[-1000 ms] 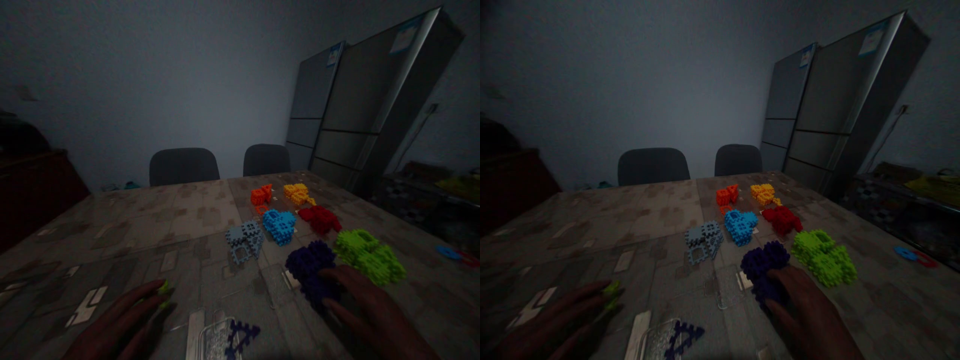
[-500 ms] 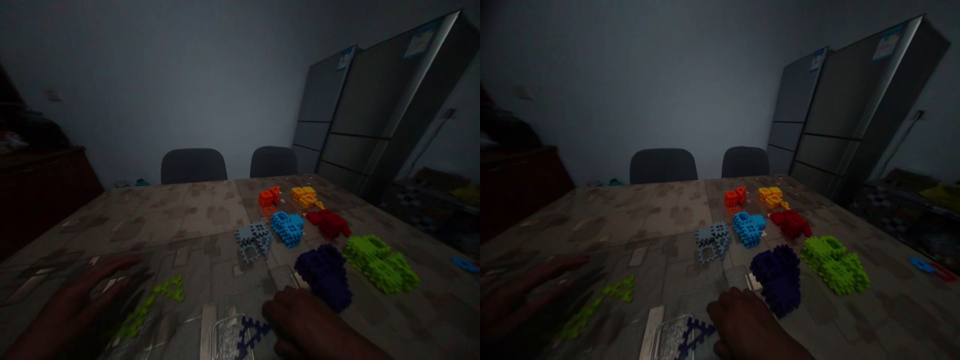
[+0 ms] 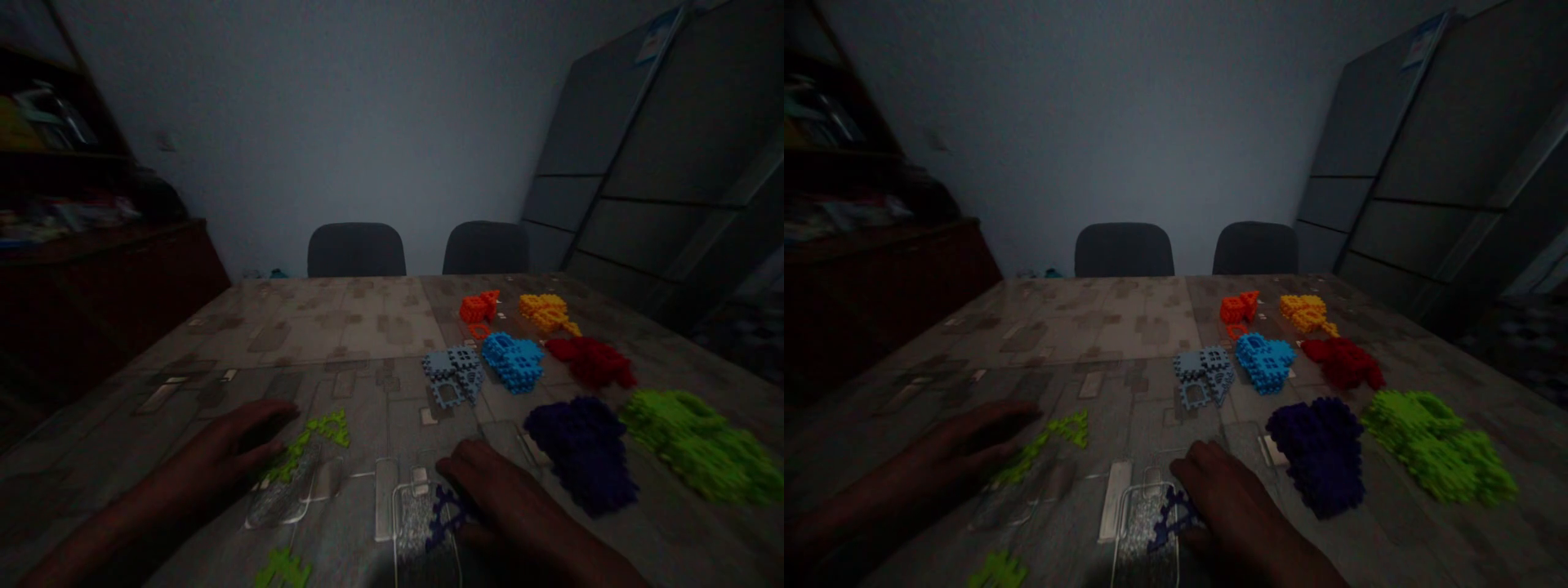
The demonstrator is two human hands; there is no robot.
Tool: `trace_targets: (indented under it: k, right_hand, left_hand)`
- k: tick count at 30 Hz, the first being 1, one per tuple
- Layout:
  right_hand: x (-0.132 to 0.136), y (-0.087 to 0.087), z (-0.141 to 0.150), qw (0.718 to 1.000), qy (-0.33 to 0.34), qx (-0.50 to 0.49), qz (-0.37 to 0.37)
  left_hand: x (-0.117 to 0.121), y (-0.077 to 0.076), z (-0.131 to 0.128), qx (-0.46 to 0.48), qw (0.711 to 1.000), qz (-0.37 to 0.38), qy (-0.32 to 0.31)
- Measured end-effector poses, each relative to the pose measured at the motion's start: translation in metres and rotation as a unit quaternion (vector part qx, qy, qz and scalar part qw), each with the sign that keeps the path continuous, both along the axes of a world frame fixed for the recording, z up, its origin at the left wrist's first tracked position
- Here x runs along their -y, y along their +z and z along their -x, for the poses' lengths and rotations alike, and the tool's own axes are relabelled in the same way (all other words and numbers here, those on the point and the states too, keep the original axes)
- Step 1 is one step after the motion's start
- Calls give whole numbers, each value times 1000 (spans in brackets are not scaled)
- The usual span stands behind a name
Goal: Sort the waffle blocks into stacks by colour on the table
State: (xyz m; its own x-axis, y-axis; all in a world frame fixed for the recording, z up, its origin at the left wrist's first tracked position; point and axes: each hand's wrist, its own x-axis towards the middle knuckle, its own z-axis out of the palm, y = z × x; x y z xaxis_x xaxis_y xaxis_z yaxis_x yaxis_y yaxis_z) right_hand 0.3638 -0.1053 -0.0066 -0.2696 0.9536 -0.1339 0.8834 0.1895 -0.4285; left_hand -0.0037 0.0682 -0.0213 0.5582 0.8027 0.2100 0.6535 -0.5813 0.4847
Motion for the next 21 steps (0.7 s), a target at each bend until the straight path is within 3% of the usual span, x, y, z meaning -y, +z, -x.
trace_targets:
  k: [4, 11, 18, 21]
  right_hand:
    - [-4, -5, 0, 1000, 11, 16, -18]
    - [-7, -13, 0, 999, 12, 13, -27]
    - [-6, 2, 0, 1000, 1, 6, 12]
    - [-5, 10, -1, 1000, 6, -9, 11]
  left_hand:
    - [-3, 0, 1, -8, 999, 47, -19]
    - [-1, 10, -5, 3, 998, 64, 6]
    - [9, 14, -13, 24, 998, 54, -14]
    - [16, 15, -21, 18, 999, 17, -24]
